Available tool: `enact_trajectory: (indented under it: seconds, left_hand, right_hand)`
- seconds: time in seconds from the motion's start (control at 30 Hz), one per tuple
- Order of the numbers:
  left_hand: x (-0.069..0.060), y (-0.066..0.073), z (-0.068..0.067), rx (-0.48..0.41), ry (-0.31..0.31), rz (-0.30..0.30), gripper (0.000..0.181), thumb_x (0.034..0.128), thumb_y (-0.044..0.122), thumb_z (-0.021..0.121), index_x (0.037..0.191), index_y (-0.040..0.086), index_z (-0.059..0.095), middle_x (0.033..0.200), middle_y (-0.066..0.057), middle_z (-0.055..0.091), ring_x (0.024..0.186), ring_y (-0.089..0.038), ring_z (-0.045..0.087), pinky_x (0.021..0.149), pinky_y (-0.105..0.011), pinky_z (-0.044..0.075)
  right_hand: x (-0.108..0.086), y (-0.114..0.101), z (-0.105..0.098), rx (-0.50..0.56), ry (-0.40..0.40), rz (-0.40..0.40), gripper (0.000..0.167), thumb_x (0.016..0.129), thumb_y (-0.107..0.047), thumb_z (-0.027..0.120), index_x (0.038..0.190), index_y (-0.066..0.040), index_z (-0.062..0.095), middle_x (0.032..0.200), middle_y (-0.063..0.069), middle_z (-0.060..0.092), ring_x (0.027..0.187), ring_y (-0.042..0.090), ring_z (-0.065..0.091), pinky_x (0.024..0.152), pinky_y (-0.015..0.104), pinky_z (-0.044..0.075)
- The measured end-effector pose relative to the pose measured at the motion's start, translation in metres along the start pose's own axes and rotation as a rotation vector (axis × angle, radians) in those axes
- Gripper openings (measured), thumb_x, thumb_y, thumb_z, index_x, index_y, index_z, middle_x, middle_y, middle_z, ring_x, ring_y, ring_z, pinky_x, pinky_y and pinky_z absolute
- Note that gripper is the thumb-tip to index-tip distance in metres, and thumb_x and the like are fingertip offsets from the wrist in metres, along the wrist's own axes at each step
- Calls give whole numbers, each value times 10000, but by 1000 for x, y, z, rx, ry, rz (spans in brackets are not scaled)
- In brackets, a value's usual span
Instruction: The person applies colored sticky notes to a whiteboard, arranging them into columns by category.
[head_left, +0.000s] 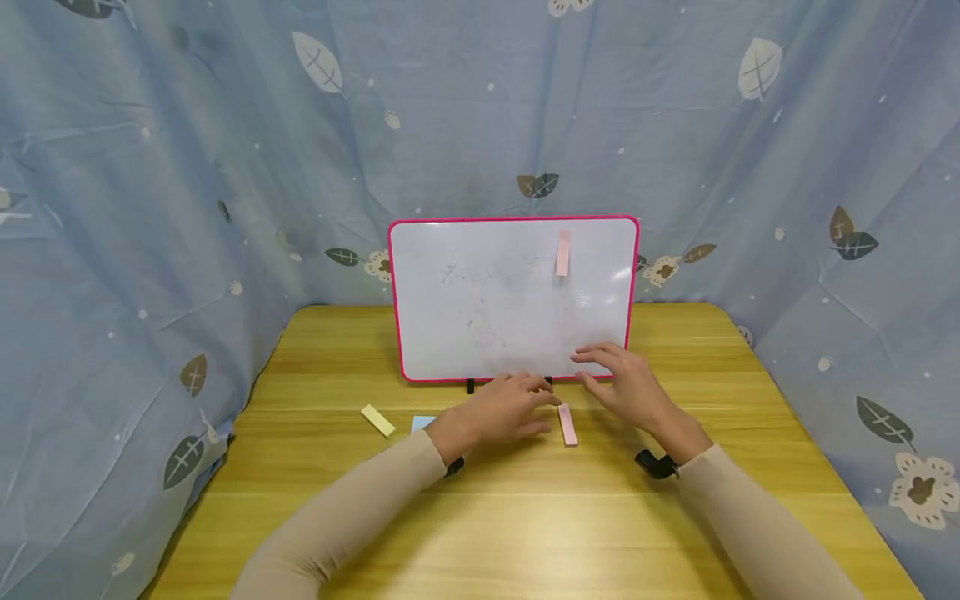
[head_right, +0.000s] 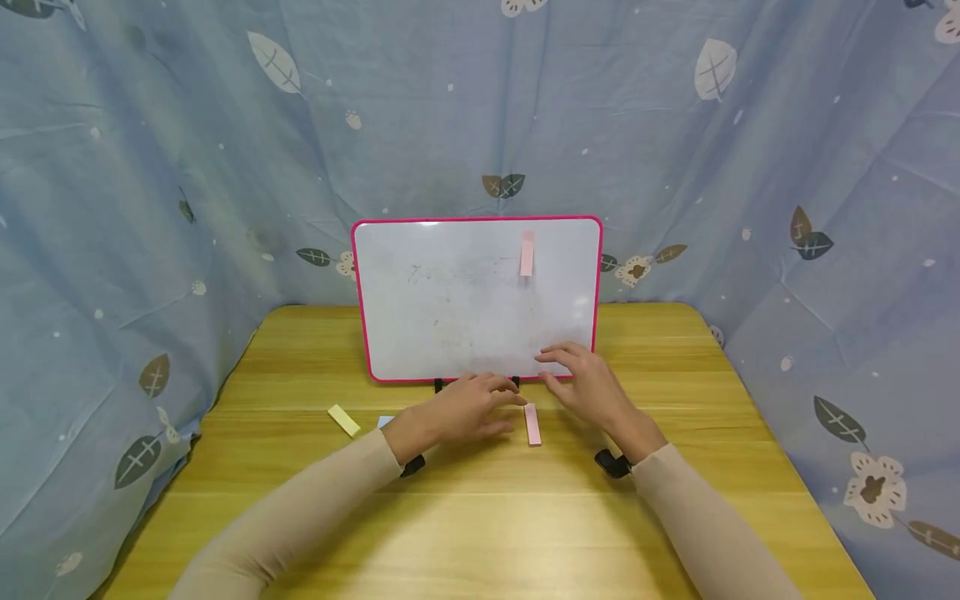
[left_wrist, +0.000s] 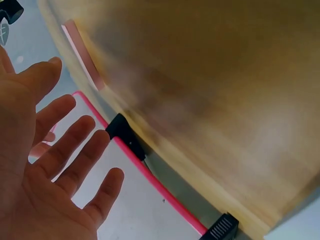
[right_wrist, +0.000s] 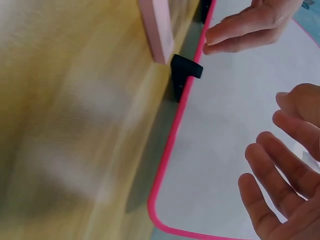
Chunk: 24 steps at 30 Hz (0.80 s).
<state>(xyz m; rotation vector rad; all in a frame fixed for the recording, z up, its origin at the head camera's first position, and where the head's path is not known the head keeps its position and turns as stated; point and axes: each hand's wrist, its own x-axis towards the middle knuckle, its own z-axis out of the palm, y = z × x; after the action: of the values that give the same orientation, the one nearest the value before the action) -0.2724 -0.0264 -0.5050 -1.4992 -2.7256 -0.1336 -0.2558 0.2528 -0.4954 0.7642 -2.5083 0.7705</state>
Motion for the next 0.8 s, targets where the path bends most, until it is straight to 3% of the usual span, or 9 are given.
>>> enact_trajectory:
  seconds: [0.17,0.33,0.57,0.8]
  left_hand:
    - [0,5,3,-13,-33,-5,521,1148,536,731,1603,282,708,1649,20,668,1549,-244,647,1301,-493,541]
    - [0,8,6,-17,-34,6,508,1148,536,731,1590,284,720,1641,27,673,1522,-226,655,1248,-476,570]
    - [-1,11,9,-28,-46,13,487,1163,515,714,1584,271,728,1646,2,677,1517,-235,667,1221,-503,594]
    - [-1,13,10,-25,-58,9,475,1164,499,717,1577,264,732,1648,26,679,1543,-227,651,1243,-506,580]
  right_hand:
    - [-10,2,5,16,-58,18,316,1020,-64,898,1331,-45,846,1413,144,819,1262,388,814,995,596,686]
    - [-16,3,7,24,-92,40,298,1043,-97,882,1337,-60,849,1410,129,815,1241,373,817,1011,594,684]
    - [-21,-1,8,29,-202,78,246,1068,-121,857,1312,-87,869,1403,109,823,1303,381,792,1098,618,657]
    - [-26,0,11,30,-266,56,205,1061,-110,864,1266,-106,880,1380,104,831,1281,355,802,1085,591,663]
